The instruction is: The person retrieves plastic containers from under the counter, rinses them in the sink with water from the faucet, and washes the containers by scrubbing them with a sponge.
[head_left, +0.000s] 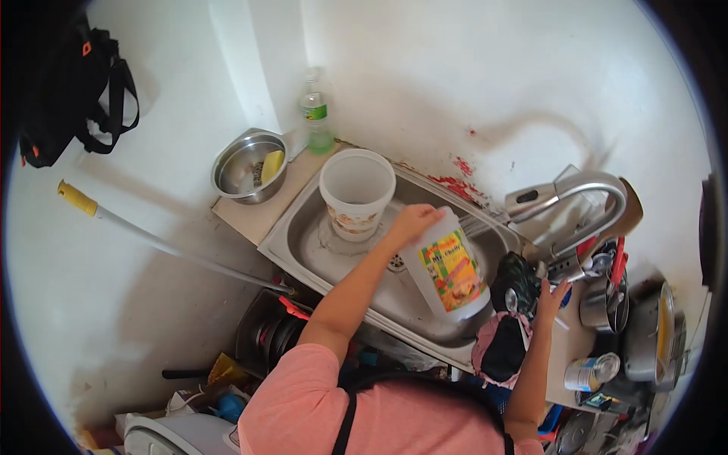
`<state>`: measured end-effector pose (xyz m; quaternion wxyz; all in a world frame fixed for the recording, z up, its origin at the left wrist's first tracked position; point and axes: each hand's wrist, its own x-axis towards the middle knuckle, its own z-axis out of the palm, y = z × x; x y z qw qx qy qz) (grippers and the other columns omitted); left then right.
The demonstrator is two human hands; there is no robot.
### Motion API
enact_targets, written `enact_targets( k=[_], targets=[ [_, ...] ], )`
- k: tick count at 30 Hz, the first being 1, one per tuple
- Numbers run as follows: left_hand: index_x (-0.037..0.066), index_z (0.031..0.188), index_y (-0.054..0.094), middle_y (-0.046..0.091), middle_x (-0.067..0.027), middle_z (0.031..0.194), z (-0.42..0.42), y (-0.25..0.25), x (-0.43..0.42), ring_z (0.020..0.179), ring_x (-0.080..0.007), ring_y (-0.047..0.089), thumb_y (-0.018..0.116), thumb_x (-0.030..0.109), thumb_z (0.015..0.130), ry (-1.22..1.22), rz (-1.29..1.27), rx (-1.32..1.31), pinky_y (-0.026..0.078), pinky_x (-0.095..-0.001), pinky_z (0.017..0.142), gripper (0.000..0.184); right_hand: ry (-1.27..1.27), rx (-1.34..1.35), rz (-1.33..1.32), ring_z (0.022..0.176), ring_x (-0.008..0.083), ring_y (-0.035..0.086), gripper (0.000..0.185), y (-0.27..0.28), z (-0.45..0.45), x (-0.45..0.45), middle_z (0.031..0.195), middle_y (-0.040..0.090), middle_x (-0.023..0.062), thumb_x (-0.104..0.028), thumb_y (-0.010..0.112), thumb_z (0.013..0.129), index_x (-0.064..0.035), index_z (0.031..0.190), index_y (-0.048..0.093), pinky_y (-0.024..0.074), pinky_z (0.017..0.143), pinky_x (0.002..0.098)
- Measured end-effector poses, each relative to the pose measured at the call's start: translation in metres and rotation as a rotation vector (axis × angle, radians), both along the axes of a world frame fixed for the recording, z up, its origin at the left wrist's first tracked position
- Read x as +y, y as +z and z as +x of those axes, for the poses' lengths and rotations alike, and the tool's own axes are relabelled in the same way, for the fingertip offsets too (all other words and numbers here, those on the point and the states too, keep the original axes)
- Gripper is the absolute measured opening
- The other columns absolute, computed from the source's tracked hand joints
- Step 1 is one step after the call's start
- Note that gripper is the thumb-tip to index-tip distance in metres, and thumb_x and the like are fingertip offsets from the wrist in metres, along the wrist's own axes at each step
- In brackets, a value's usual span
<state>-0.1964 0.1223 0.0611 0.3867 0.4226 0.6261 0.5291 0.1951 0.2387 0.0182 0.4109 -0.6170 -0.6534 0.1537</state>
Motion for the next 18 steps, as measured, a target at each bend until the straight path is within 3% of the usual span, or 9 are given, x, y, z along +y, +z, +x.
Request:
enact_targets(
  k=[5,9,13,16,18],
  targets=[
    [0.005,0.078,0.065,0.055,-0.0006,0.056,-0.002,-0.032,0.018,0.043,-0.0074,0.045,0.060,0.045,0.082,-0.080,0.010,0.039,0.037,-0.0245,0.040,0.040,0.003,-0.022,-0.064,0.137,0.0337,0.009,0.077,0.014,-0.004,0.009,0.147,0.007,0.0251,-0.030,0.060,0.082,0.0001,0.140,0.020,0.0133,0.110,0.0352],
    [0.004,0.077,0.065,0.055,-0.0027,0.056,-0.003,-0.053,0.024,0.045,-0.0109,0.048,0.059,0.044,0.083,-0.053,0.052,0.068,0.040,-0.0282,0.043,0.041,-0.010,-0.372,0.245,0.133,0.0331,0.024,0.059,0.031,-0.014,-0.030,0.143,0.026,0.0217,-0.022,0.055,0.085,-0.0014,0.136,0.033,0.0189,0.107,0.0406],
    [0.004,0.074,0.064,0.058,-0.0051,0.055,0.004,-0.097,0.041,0.048,-0.0202,0.054,0.056,0.041,0.085,0.117,0.262,0.276,0.045,-0.0346,0.050,0.039,0.548,-0.224,0.338,0.129,0.0342,0.031,0.047,0.122,-0.165,-0.132,0.138,0.035,0.0194,-0.012,0.052,0.082,-0.0003,0.127,0.044,0.0220,0.106,0.0408],
    [0.004,0.081,0.064,0.060,-0.0130,0.064,0.005,-0.084,0.031,0.064,-0.0279,0.061,0.054,0.043,0.085,0.103,0.187,0.295,0.047,-0.0394,0.063,0.041,0.957,-0.263,0.372,0.127,0.0352,0.033,0.043,0.187,-0.271,-0.162,0.135,0.039,0.0197,-0.006,0.054,0.079,-0.0001,0.122,0.049,0.0227,0.105,0.0434],
    [0.003,0.084,0.064,0.061,-0.0171,0.068,-0.002,-0.050,0.007,0.069,-0.0335,0.061,0.053,0.043,0.084,0.117,0.474,-0.035,0.048,-0.0411,0.066,0.042,1.238,-0.279,0.473,0.123,0.0377,0.037,0.042,0.215,-0.343,-0.171,0.131,0.042,0.0199,-0.003,0.055,0.077,-0.0008,0.118,0.052,0.0288,0.102,0.0439]
  ],
)
